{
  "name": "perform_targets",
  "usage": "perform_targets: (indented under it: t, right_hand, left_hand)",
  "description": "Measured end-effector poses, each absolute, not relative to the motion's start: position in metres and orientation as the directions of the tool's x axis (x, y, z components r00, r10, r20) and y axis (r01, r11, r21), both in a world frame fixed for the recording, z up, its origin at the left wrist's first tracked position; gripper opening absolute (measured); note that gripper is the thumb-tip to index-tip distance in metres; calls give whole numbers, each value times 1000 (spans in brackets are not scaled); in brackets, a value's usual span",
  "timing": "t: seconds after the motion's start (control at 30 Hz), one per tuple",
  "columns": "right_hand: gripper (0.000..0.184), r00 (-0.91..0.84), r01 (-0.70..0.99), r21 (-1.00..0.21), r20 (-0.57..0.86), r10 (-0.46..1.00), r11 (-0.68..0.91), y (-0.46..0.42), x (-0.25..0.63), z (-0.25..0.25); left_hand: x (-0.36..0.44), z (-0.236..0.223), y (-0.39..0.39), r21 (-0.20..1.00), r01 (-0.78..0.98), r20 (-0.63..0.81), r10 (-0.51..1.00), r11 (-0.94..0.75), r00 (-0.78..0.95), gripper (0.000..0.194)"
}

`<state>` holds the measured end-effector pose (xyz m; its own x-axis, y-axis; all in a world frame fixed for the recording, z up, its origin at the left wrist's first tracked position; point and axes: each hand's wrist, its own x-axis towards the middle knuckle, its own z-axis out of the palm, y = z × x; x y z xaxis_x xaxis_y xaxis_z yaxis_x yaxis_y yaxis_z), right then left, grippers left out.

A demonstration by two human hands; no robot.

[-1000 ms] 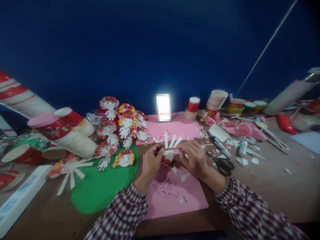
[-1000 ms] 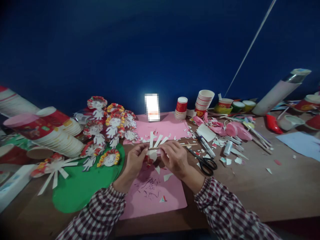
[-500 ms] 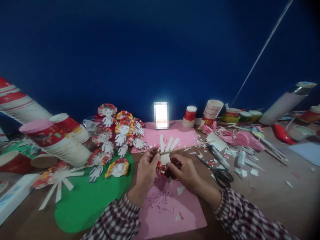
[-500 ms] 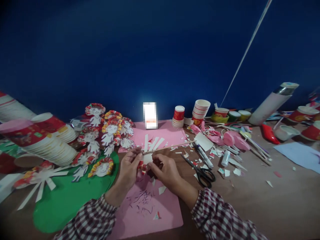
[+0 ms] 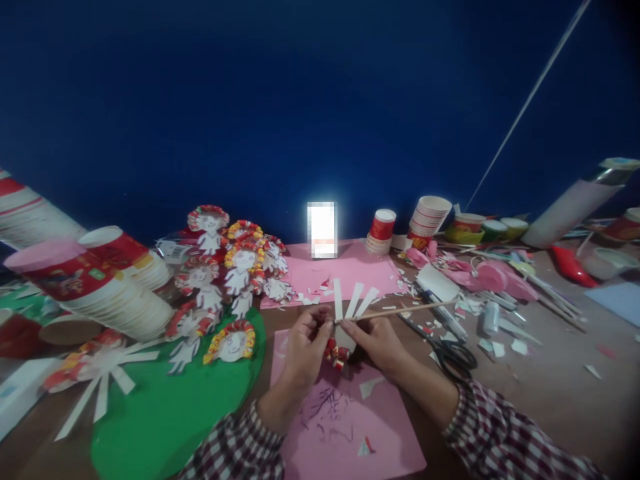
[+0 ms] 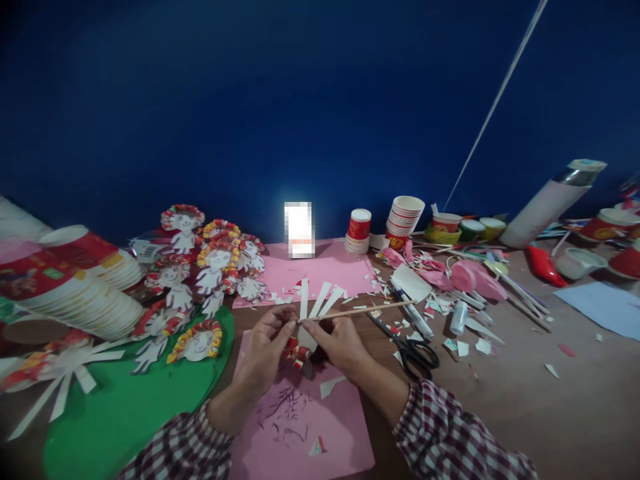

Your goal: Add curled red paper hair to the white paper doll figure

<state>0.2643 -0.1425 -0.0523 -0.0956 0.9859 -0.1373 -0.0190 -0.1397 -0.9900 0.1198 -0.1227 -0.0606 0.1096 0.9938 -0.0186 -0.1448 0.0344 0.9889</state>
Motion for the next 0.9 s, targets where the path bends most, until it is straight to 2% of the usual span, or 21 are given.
perform_targets:
  t: [0.43,0.73,0.9]
  right_hand:
    - [40,-67,-28,-984,-174,982,-176,-143,263,-51]
    - [40,-28,25,-998,-53,998,-52,-139,264,-46]
    - [40,-63,36,-999,-35,997,-32,-138,265,-48]
  left_hand:
    - [114,-61,-120,998,-33,63,980,-58,188,24]
    - [115,-58,-122,999,24,26,974,-32,223,22]
    - [115,-58,-122,999,-44,6,975,4,222,23]
